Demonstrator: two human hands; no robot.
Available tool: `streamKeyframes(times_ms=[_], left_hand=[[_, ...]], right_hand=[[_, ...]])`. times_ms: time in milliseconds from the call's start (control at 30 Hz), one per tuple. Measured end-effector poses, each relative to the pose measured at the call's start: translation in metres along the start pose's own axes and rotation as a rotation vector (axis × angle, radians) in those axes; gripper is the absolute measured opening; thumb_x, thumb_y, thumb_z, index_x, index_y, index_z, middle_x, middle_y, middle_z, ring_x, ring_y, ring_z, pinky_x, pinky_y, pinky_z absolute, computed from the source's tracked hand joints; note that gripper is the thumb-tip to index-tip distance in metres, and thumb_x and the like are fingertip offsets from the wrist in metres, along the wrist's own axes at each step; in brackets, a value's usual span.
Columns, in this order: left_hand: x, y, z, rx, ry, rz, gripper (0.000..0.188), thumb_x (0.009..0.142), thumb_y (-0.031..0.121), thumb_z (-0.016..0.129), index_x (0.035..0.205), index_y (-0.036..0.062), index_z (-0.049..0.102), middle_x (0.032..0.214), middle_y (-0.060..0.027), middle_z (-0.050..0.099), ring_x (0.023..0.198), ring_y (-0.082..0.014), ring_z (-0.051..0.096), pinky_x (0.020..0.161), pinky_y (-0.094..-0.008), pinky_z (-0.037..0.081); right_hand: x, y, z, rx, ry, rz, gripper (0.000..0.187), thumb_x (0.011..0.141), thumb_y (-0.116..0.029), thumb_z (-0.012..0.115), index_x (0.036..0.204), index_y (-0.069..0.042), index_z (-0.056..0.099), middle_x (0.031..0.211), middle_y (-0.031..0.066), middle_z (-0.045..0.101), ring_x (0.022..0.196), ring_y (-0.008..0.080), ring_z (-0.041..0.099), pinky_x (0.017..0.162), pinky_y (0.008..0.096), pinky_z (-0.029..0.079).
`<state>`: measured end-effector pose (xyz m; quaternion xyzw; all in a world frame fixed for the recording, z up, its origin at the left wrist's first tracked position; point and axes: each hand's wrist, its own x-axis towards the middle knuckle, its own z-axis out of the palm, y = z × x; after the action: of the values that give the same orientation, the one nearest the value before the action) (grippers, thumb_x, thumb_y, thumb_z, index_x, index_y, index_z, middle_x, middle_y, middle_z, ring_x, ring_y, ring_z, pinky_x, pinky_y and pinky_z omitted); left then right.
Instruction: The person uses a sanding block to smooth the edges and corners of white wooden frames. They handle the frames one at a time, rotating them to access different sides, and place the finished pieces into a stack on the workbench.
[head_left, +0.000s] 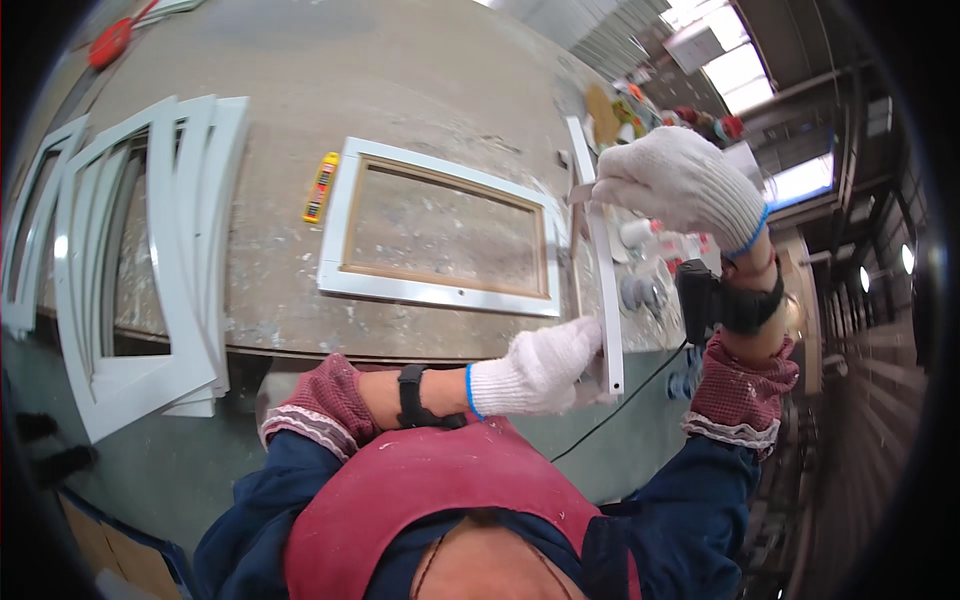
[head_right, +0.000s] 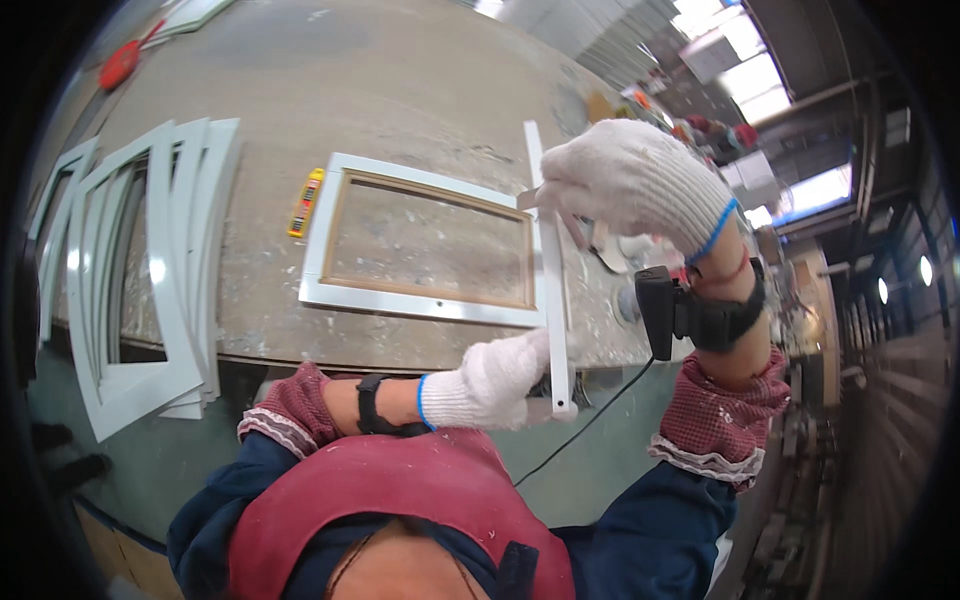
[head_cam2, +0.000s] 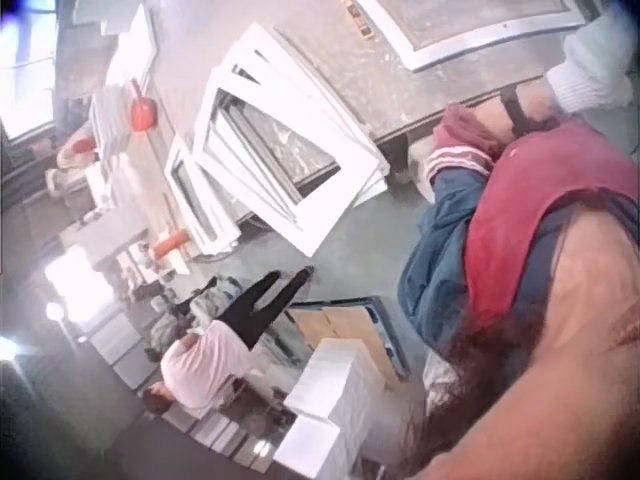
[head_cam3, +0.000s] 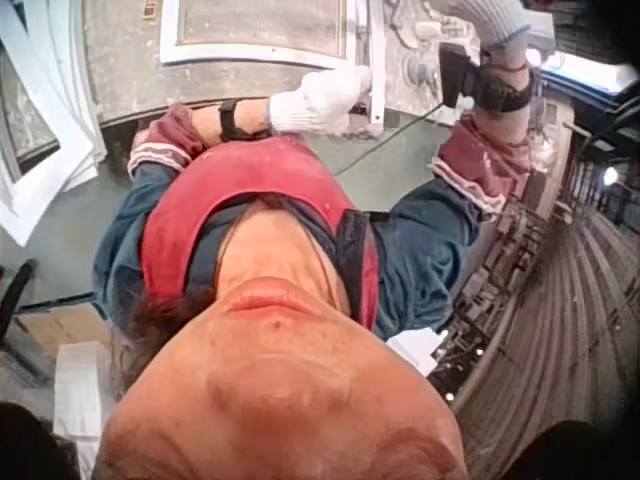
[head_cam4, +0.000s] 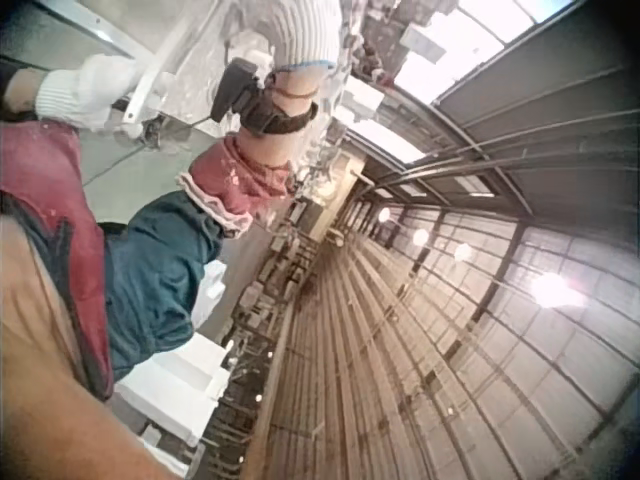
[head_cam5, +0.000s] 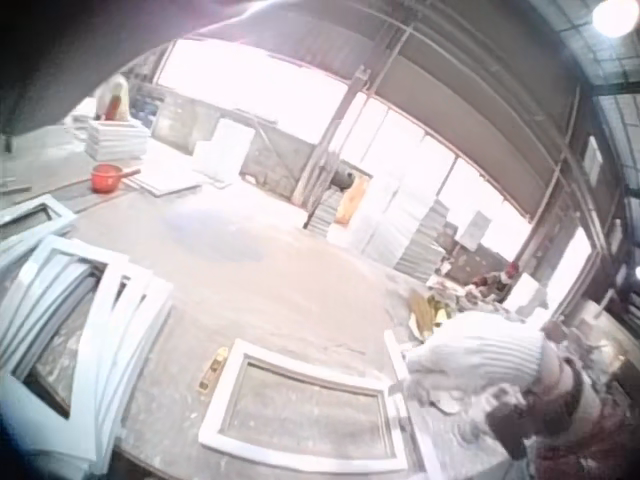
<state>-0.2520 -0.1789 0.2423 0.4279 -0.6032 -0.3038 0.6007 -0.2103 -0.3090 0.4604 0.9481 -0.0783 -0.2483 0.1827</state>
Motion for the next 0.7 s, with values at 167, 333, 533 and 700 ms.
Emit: streamKeyframes(times_ms=[167, 333, 533, 700], left_hand=[[-0.023, -0.036, 0.006, -0.054, 0.077, 0.076, 0.069, 0.071, 0.017, 0.081, 0.130, 0.0062, 0.046, 0.102, -0.0096, 0.065, 0.091, -0.0248, 0.065, 0.081, -0.0346, 0.053], [-0.042, 0.008, -0.068, -0.732, -0.374, -0.286, 0.081, 0.080, 0.016, 0.075, 0.145, 0.0011, 0.030, 0.128, -0.0103, 0.057, 0.119, -0.0144, 0.051, 0.101, -0.0289, 0.042], [-0.069, -0.039, -0.089, -1.215, 0.226, -0.668, 0.058, 0.092, 0.032, 0.063, 0.138, 0.0026, 0.042, 0.106, -0.0174, 0.066, 0.092, -0.0223, 0.067, 0.076, -0.0359, 0.057], [-0.063, -0.057, -0.076, -0.778, 0.467, -0.704, 0.049, 0.091, 0.037, 0.064, 0.124, 0.0024, 0.052, 0.097, -0.0171, 0.067, 0.082, -0.0209, 0.067, 0.069, -0.0345, 0.057]], right_hand=[[0.089, 0.052, 0.050, -0.026, 0.602, -0.031, 0.032, 0.091, -0.035, 0.055, 0.080, -0.006, 0.063, 0.069, 0.0173, 0.062, 0.068, 0.0349, 0.063, 0.063, 0.0457, 0.049], [0.128, 0.109, 0.158, 0.185, 0.795, 0.119, 0.025, 0.090, -0.030, 0.056, 0.085, -0.006, 0.057, 0.077, 0.0195, 0.061, 0.078, 0.0399, 0.060, 0.070, 0.0512, 0.046], [0.061, 0.059, 0.188, 0.845, 0.709, 0.189, 0.027, 0.088, -0.023, 0.056, 0.080, 0.002, 0.063, 0.057, 0.0130, 0.059, 0.054, 0.0238, 0.060, 0.055, 0.0359, 0.045], [-0.019, 0.053, 0.271, 1.314, 0.630, 0.358, 0.024, 0.092, -0.019, 0.053, 0.083, 0.000, 0.062, 0.058, 0.0011, 0.055, 0.049, 0.0087, 0.048, 0.046, 0.0264, 0.037]])
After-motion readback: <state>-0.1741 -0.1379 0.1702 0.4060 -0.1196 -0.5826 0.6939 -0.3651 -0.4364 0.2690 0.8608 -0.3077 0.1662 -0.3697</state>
